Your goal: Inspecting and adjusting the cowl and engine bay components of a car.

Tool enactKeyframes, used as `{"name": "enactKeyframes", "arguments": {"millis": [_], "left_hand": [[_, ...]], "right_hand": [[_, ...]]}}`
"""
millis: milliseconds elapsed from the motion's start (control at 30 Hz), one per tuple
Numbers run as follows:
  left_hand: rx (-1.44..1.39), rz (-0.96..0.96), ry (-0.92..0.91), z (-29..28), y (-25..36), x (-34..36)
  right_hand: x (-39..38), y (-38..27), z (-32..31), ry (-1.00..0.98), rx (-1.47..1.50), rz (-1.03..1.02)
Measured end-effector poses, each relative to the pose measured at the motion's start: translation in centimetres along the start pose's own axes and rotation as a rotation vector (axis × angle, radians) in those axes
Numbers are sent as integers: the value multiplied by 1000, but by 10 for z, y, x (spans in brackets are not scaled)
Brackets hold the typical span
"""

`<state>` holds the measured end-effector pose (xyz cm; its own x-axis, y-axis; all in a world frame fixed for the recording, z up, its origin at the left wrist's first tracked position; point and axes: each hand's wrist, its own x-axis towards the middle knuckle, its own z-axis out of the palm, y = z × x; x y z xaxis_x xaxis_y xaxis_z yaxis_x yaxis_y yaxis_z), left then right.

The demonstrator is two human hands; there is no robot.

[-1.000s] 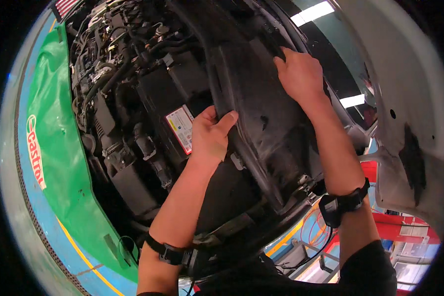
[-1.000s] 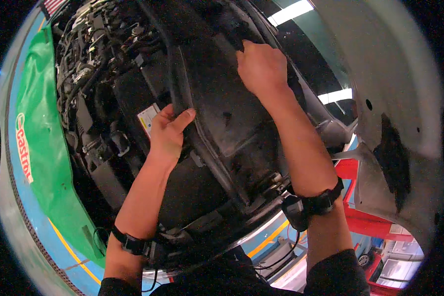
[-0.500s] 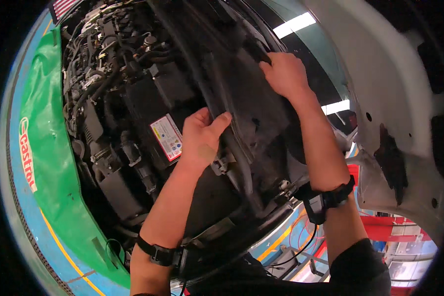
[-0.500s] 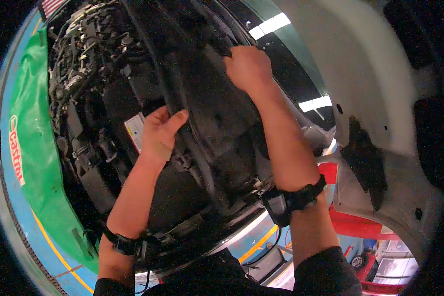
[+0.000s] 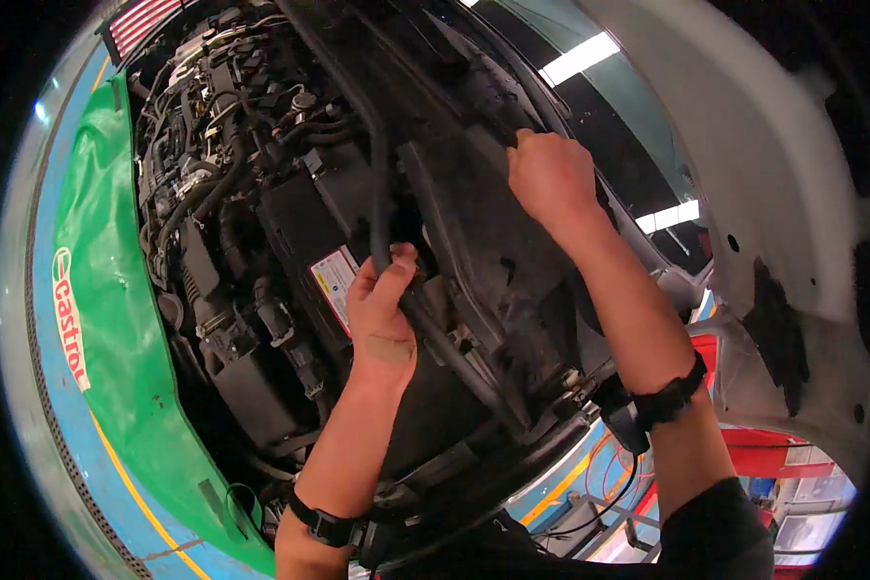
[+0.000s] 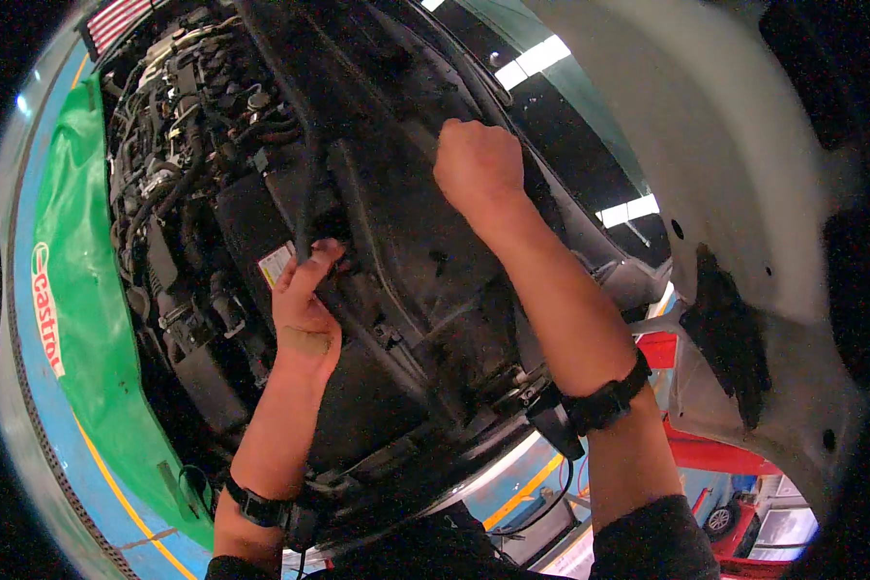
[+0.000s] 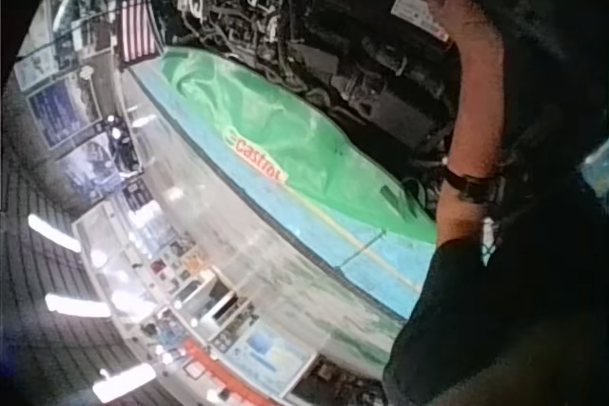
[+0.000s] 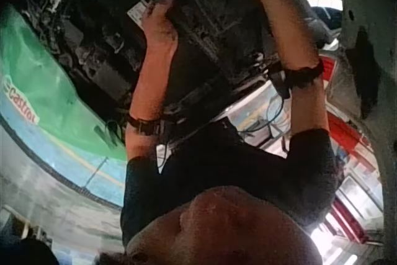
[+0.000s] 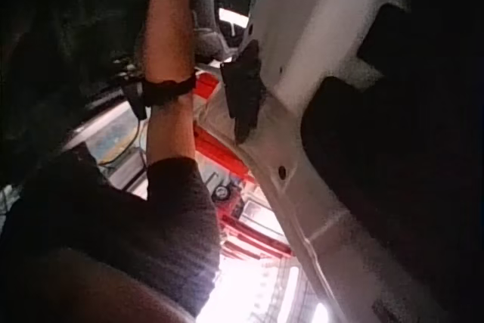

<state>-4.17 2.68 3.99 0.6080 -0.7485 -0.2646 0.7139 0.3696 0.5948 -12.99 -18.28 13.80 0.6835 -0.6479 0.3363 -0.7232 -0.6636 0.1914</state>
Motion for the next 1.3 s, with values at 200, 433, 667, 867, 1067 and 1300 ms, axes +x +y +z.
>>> {"name": "enactKeyframes", "arguments": {"millis": [200, 433, 667, 867, 1067, 1300], "left_hand": [[189, -8, -120, 22, 5, 4], [709, 243, -333, 25, 13, 5], [871, 300, -192, 24, 1, -13], [764, 101, -44, 30, -8, -16], [647, 108, -23, 44, 2, -20], [519, 82, 45, 23, 8, -18]], "right_hand": [[-1, 1, 2, 0, -19, -11], [0, -3, 2, 9, -48, 2], [-3, -4, 8, 3, -65, 27], [1, 12, -17, -102, 89, -20], [-55, 35, -37, -314, 228, 184], [-73, 13, -10, 37, 309, 83]]}}
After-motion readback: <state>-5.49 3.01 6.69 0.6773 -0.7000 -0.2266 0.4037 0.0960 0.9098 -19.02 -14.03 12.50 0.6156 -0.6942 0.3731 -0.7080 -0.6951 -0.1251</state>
